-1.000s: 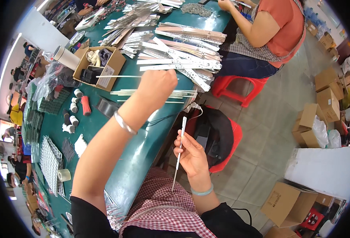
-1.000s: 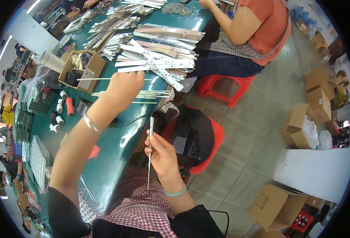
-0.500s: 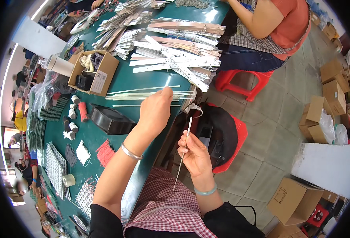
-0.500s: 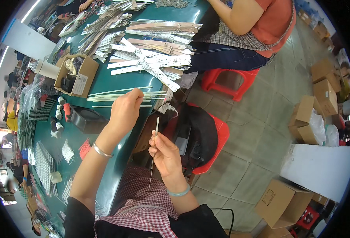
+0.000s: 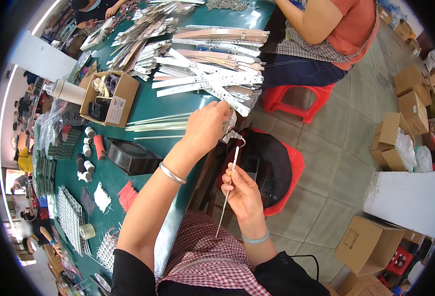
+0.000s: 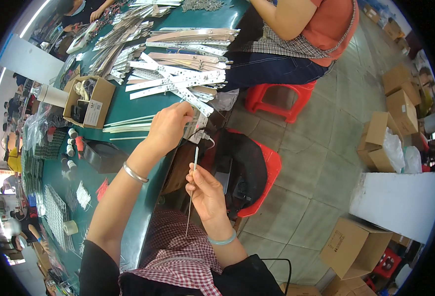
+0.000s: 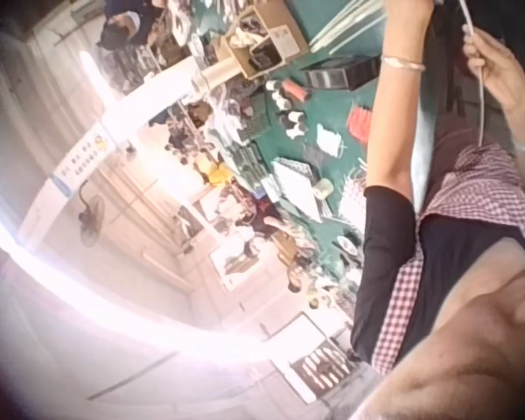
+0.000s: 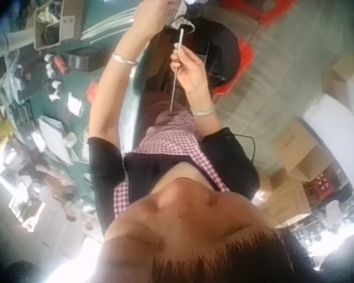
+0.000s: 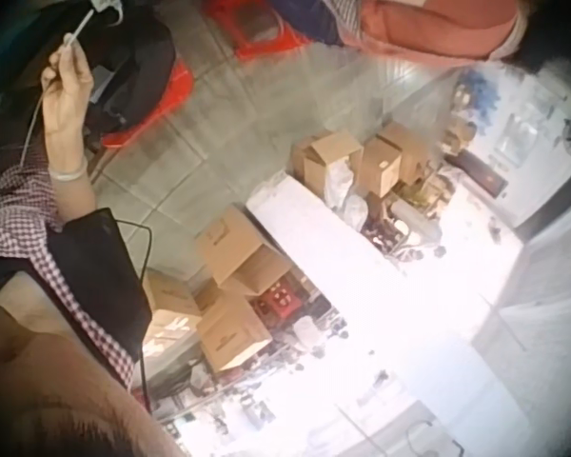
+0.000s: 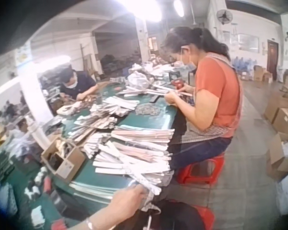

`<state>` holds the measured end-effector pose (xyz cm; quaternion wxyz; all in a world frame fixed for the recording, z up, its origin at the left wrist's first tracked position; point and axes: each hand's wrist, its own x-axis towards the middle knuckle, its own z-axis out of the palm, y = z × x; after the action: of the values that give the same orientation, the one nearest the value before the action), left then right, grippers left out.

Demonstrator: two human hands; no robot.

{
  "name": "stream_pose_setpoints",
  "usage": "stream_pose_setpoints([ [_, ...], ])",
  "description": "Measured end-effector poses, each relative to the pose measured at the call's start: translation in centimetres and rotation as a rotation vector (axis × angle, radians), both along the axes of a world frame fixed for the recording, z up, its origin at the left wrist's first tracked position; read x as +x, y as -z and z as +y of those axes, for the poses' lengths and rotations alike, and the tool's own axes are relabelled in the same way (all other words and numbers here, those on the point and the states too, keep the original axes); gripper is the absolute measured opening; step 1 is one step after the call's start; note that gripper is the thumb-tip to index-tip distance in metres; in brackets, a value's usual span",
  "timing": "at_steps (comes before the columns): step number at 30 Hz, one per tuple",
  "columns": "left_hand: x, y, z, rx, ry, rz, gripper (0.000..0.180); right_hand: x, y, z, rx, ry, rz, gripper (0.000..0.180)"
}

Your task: The person inserts white plastic tubes into a grid of LED modules on a green workbench. They then bundle the tubes and wrap them with clear adhesive tape to secure the assembly. The person handles the components by hand throughout the process.

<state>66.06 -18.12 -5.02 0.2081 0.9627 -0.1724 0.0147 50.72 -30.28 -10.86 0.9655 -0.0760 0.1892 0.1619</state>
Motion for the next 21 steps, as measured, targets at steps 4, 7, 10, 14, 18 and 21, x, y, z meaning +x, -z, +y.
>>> stream_pose_setpoints([
  [4,0.0,-1.0,0.7,-0.043,-0.036,-0.096,0.004,0.1,0.1,-0.2,0.014,0.009,-0.011,0.027],
  [7,0.3,-1.8,1.7,-0.030,-0.063,-0.136,0.007,0.2,0.3,0.0,0.011,0.003,0.005,0.028],
  [10,0.2,-1.1,2.1,-0.039,-0.088,-0.176,0.009,0.2,0.3,0.2,0.033,-0.012,0.011,0.027],
  [14,-0.9,-0.8,0.7,-0.068,0.013,-0.113,0.009,0.2,0.4,0.3,0.042,-0.004,0.002,0.026],
  [18,-0.9,-0.1,0.4,0.006,0.062,-0.033,0.008,0.2,0.1,0.3,0.032,0.003,0.015,0.025],
  [21,-1.0,-1.2,0.5,-0.093,0.025,-0.132,0.006,0.1,0.1,0.1,0.019,0.005,0.005,0.025],
])
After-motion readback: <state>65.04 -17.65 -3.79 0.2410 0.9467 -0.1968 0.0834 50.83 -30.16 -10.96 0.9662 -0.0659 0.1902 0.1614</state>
